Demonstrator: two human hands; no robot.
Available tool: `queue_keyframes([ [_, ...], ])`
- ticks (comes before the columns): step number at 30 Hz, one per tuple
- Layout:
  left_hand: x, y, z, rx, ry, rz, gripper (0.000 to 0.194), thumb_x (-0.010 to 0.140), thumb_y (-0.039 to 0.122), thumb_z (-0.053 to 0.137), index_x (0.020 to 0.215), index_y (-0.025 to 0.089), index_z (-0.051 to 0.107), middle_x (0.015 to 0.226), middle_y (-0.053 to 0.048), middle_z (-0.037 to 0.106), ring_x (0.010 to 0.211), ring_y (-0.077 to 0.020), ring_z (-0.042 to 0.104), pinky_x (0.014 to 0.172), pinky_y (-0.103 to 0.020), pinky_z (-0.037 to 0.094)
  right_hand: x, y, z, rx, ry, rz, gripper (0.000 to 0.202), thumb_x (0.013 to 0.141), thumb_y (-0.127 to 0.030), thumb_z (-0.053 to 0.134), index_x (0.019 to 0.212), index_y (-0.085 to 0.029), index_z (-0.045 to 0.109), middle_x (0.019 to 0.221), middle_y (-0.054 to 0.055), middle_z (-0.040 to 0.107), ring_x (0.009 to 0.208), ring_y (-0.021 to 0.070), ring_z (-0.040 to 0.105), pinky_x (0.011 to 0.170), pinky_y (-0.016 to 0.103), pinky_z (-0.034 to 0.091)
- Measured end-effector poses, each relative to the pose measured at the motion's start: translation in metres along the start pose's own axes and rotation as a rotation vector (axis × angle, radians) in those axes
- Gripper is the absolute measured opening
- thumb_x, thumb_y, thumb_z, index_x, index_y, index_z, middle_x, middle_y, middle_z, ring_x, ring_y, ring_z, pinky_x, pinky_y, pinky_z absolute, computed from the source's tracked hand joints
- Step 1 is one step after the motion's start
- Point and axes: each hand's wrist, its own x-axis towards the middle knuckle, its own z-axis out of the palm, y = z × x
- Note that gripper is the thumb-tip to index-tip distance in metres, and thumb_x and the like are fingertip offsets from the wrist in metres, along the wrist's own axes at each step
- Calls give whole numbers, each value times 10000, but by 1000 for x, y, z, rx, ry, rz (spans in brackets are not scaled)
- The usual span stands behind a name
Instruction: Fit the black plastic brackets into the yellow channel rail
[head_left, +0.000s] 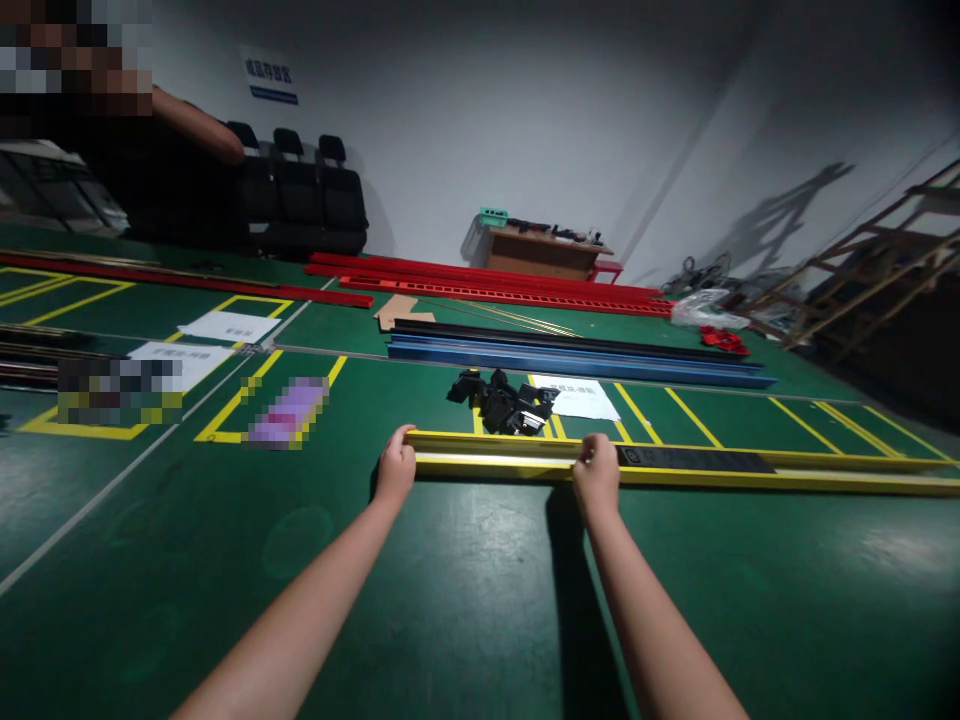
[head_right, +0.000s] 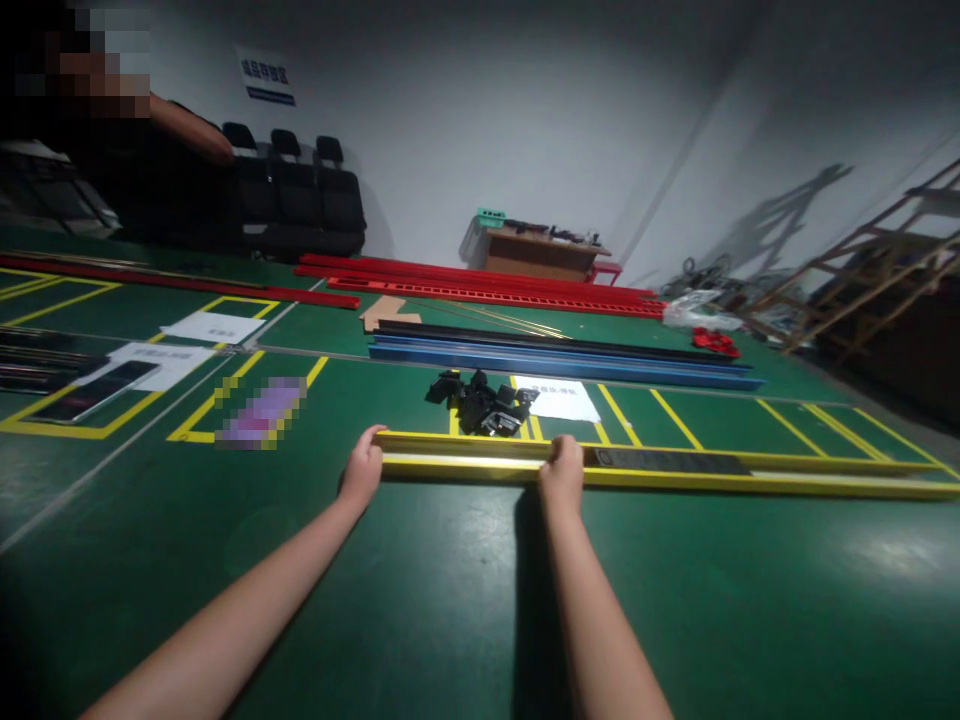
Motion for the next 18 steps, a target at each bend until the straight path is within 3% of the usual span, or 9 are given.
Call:
queue_keyframes([
  [5,17,10,-4,27,-47,-43,335,759,190,438,1067,172,567,1059,-80,640,962,-189,603,881,-310,464,5,-38,15,166,-127,-66,277,715,-141,370,972,-187,462,827,32,509,732,162,470,681,272,376],
  [7,24,24,-3,162,-50,-31,328,763,239,470,1064,156,571,1101,-117,622,1011,-225,585,907,-351,448,11,-43,18,172,-159,-72,326,715,-140,375,1023,-180,476,866,53,531,761,175,492,702,289,391],
  [9,27,43,4,369,-40,66,332,758,260,499,1068,175,580,1167,-135,589,1140,-288,505,962,-432,395,17,-38,17,104,-164,-68,342,712,-149,403,1041,-169,497,921,86,538,823,198,501,742,316,398],
  [13,19,71,33,501,-177,375,376,855,350,404,1176,205,536,1303,-113,519,1316,-281,325,1070,-492,236,24,3,-1,-235,-2,97,403,680,-175,512,1082,-145,535,1060,169,513,973,283,464,827,408,366],
  [15,16,74,48,549,-230,363,428,864,395,393,1223,193,508,1324,-131,501,1328,-294,304,1078,-520,192,26,33,-15,-335,52,185,416,657,-194,558,1069,-142,557,1098,190,498,1003,312,456,841,438,354],
  [18,15,68,61,601,-257,345,475,845,453,418,1237,200,507,1335,-139,490,1334,-325,280,1071,-547,172,34,72,-31,-386,26,294,243,688,-280,566,887,-151,619,964,158,534,908,289,503,784,416,383],
])
